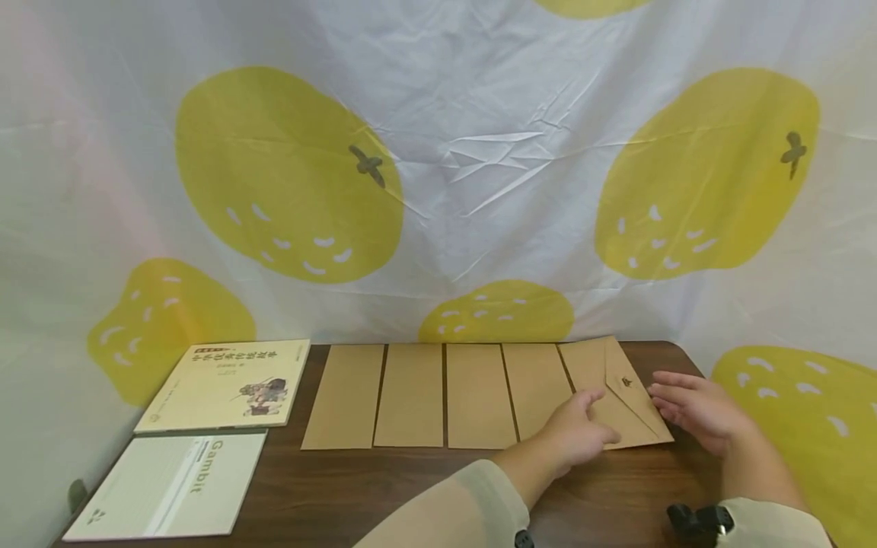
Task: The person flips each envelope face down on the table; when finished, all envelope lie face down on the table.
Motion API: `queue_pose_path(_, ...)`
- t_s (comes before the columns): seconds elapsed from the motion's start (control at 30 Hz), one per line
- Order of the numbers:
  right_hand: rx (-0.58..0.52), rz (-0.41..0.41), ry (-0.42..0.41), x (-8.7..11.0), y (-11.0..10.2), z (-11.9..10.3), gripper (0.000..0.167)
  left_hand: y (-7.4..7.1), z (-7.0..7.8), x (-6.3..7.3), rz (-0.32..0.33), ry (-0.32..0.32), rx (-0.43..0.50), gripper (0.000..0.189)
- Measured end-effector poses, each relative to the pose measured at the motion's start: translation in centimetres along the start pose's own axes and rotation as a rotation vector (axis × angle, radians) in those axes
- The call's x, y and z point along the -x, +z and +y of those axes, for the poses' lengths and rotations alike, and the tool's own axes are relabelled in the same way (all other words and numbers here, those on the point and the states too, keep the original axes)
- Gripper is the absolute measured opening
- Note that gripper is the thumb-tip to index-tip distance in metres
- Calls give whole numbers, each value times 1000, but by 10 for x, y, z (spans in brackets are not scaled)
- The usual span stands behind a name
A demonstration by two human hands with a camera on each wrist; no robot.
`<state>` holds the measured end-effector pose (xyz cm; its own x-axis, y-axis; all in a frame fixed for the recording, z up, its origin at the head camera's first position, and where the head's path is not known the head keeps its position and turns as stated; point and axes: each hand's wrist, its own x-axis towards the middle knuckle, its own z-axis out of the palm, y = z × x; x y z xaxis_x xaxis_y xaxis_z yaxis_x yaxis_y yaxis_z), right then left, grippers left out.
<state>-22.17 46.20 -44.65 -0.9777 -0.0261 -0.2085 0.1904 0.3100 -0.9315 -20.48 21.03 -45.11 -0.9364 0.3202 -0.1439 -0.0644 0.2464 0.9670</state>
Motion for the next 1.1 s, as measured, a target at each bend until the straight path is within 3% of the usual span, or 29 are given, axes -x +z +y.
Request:
queue_pose_path(0.1,-54,-22,-35,0,-1,-1,57,2,-1,-1,-6,2,-10,67)
queue_pose_path(0.23,-171,-119,-127,0,5,-9,47,3,-5,-3,-31,15,15,59)
queue_pose_path(0.43,-251,-209,-219,4,18,-26,43,3,-1,-6,-36,93,86,50)
queue_pose_path(0.63,-212,-204,-185,8,32,-37,52,3,8,-6,-45,128,206,49)
queue_pose_path(0.8,-163,-186,-162,8,40,-40,57,1,12,-4,-10,110,207,46)
queue_pose_path(0.97,-197,-225,-148,6,45,-39,56,-4,13,-2,19,107,219,45)
queue_pose_path(1.1,-218,-262,-142,3,49,-37,58,-9,15,-2,27,94,307,44)
